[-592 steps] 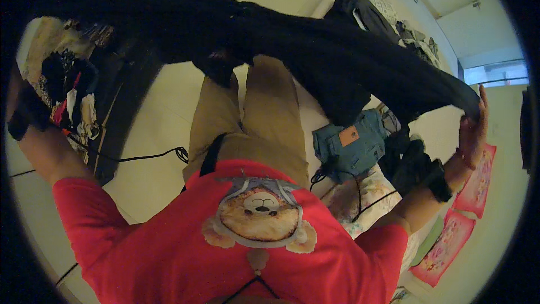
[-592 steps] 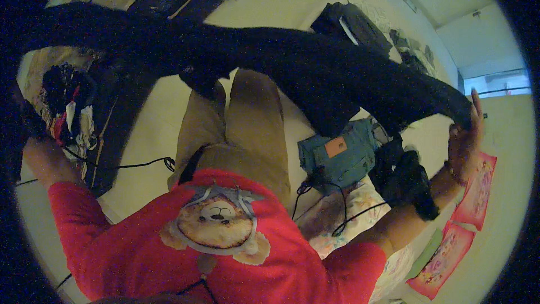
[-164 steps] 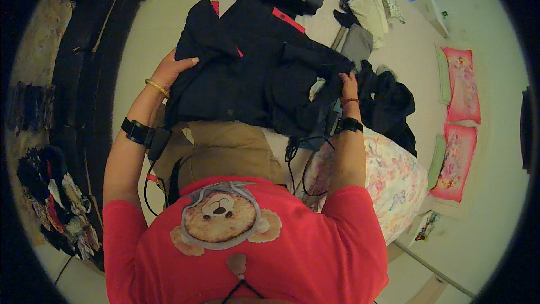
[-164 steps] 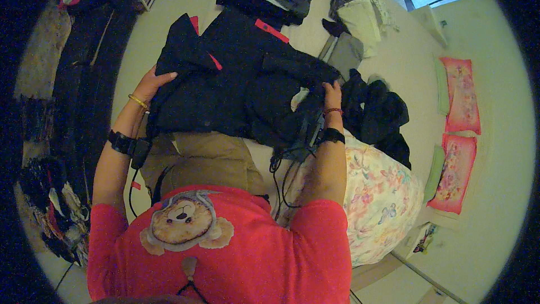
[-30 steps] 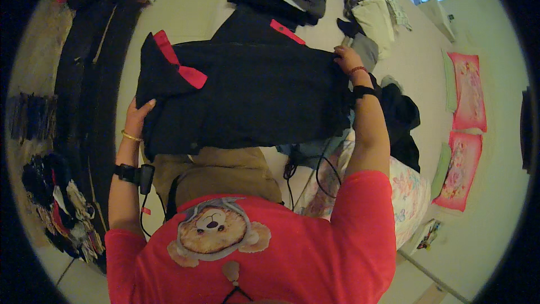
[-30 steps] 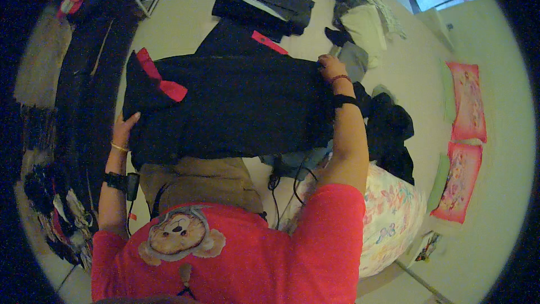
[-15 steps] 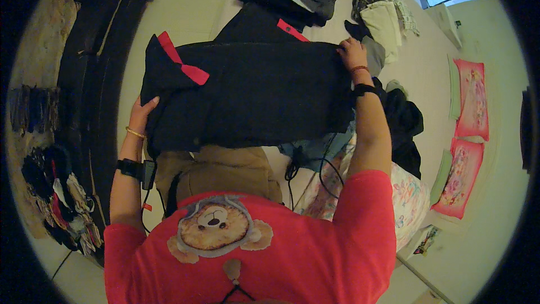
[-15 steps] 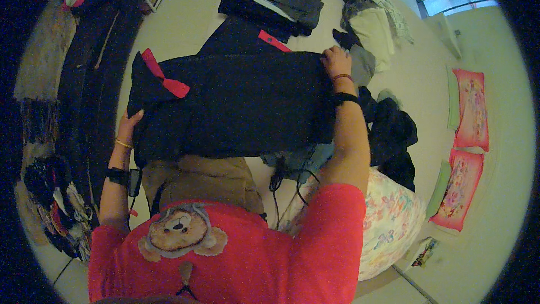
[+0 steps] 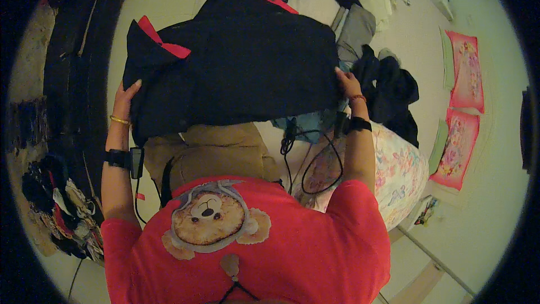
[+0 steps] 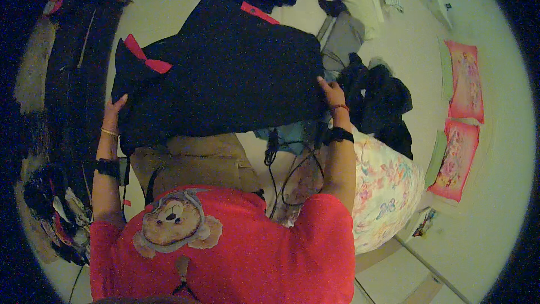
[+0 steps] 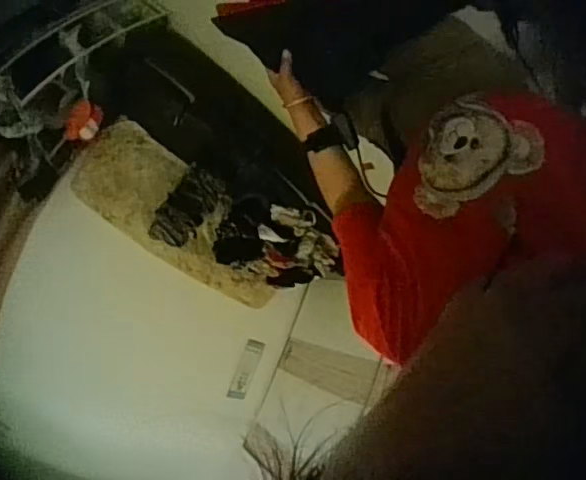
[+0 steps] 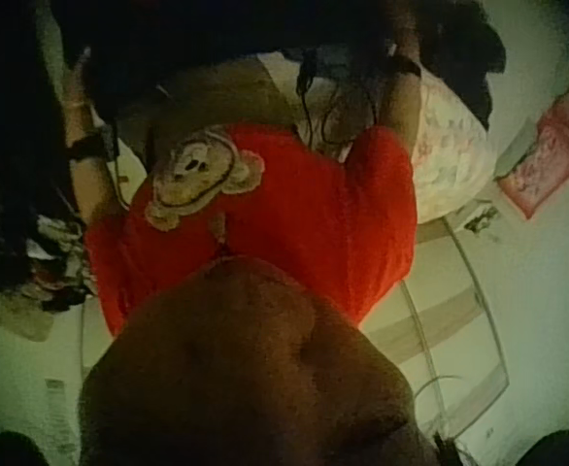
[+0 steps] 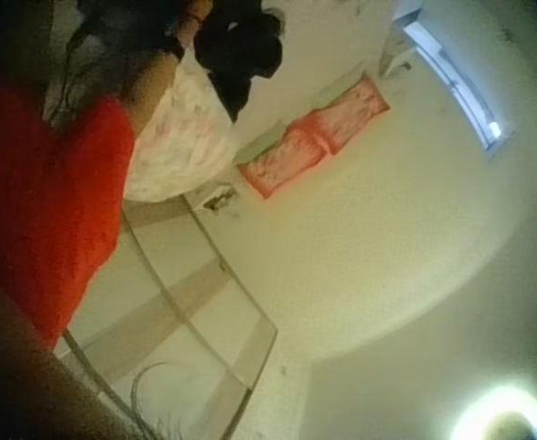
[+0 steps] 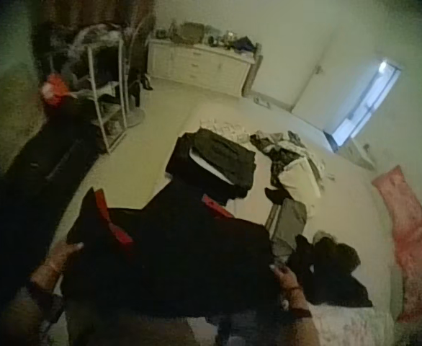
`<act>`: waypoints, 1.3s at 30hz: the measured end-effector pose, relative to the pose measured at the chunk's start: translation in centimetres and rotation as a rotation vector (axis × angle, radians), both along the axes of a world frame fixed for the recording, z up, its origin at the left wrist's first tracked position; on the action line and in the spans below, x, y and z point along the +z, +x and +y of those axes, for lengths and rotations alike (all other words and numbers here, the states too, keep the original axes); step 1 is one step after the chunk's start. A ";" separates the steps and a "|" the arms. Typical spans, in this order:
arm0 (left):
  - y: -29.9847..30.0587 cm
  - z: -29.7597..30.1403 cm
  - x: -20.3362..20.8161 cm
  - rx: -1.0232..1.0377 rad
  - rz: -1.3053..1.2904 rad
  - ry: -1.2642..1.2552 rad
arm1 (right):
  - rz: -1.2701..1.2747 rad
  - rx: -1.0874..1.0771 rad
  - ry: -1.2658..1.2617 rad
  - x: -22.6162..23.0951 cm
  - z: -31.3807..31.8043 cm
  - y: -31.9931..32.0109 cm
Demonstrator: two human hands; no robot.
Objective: The person folds several garments on a bed, including a black shirt with red accents, a pair of jeans, and other dark and light-colored items. Each item is smoothed, folded, and stacked in sequence.
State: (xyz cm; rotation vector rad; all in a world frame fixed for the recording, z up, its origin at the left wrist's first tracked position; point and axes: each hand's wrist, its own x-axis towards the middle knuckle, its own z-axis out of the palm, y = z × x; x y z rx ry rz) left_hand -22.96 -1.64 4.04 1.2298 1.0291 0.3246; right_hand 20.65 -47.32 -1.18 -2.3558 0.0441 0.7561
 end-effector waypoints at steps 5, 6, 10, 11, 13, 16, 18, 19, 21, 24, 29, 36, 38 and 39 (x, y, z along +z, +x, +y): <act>-0.1 0.6 -0.4 -0.034 0.008 0.059 | 0.011 0.238 -0.166 0.7 0.8 -0.5; -0.1 0.6 -0.5 -0.036 0.000 0.067 | 0.103 0.204 -0.143 0.8 0.8 -0.4; -0.3 0.4 -0.5 -0.019 -0.024 0.034 | 0.141 0.244 0.119 1.4 -0.9 -1.3; -0.2 0.3 -0.4 -0.019 -0.035 0.029 | 0.141 0.171 0.225 1.5 -1.8 -1.8; -0.1 0.2 -0.3 -0.005 -0.051 0.029 | 0.110 0.054 0.345 1.6 -3.3 -3.1; 0.2 0.0 -0.1 -0.005 -0.056 0.022 | 0.107 0.017 0.301 1.8 -4.3 -4.2; 0.3 0.1 0.0 -0.014 -0.061 0.013 | 0.251 0.113 0.109 2.0 -3.9 -4.0; 0.3 0.1 0.1 -0.021 -0.068 0.008 | 0.196 0.308 0.122 2.1 -3.4 -3.6; 0.3 0.3 0.1 -0.023 -0.061 0.008 | 0.002 0.310 0.267 2.3 -2.4 -2.7; 0.2 0.4 0.2 -0.012 -0.025 0.036 | -0.021 0.075 0.435 2.5 -1.7 -1.6; 0.5 0.0 0.7 -0.004 -0.040 -0.008 | 0.183 0.130 -0.076 1.8 -2.3 -1.9; 1.7 -0.3 3.7 -0.047 0.026 0.021 | 0.318 0.466 -0.088 0.8 -3.1 -2.4; 2.0 -0.4 4.5 -0.053 0.008 0.001 | 0.256 0.525 0.055 1.5 -3.3 -1.9; 2.1 -0.4 4.8 -0.061 -0.012 -0.013 | 0.257 0.407 0.161 2.3 -3.3 -1.5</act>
